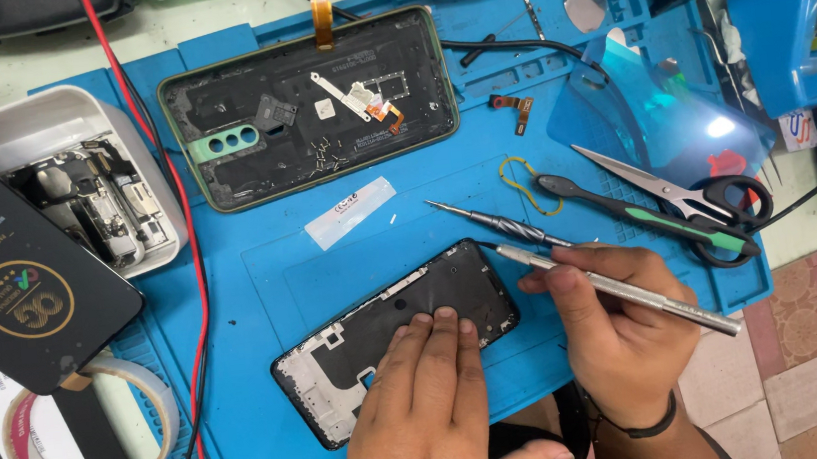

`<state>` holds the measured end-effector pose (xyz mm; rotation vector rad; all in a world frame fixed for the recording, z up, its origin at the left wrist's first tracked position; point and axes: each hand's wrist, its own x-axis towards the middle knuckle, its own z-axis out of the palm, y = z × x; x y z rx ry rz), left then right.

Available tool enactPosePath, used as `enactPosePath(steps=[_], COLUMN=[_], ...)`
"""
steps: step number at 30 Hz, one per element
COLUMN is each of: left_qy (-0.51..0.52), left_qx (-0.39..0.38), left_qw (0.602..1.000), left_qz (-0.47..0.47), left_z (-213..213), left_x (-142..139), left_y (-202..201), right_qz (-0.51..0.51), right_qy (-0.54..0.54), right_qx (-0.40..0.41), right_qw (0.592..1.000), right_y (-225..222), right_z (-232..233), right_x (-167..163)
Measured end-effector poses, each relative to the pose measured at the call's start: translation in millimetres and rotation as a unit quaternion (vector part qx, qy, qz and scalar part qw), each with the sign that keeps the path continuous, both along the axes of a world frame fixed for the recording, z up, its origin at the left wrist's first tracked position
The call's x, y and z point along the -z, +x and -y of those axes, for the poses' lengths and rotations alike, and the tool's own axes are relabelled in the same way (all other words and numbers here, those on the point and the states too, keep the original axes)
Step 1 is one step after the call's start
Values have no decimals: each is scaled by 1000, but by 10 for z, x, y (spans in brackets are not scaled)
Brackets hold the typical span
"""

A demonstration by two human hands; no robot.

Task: The person cleans old adhesive residue from a phone frame using a yellow adhesive remover tool, scrapes the frame edges with a metal pry tool, presses a black adhesive film onto the frame, and then handles a replacement screen assembly by its flex cable.

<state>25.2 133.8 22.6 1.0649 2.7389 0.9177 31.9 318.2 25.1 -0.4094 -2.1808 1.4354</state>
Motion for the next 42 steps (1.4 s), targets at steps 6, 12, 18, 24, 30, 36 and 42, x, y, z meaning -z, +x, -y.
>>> enactPosePath(steps=[6,12,18,24,30,36,42], left_qy=[-2,-3,0,0,-1,-8,-7], left_qx=[0,-2,-8,-9,-6,-5,-7], left_qw=[1000,1000,1000,1000,1000,1000,1000], left_qz=[5,6,5,3,4,10,9], left_z=[1,4,-2,-9,-5,-15,-15], left_x=[1,7,-7,-8,-21,-33,-29], left_y=[-1,4,13,11,5,9,7], right_qz=[-4,-45,-40,-49,-52,-68,-60], right_qy=[46,130,210,173,145,111,115], right_qx=[1,-8,12,-14,-32,-44,-37], right_qw=[999,990,977,984,988,991,991], right_y=[4,11,37,25,12,3,7], right_z=[4,34,73,69,48,28,42], right_x=[4,10,12,15,-5,-1,2])
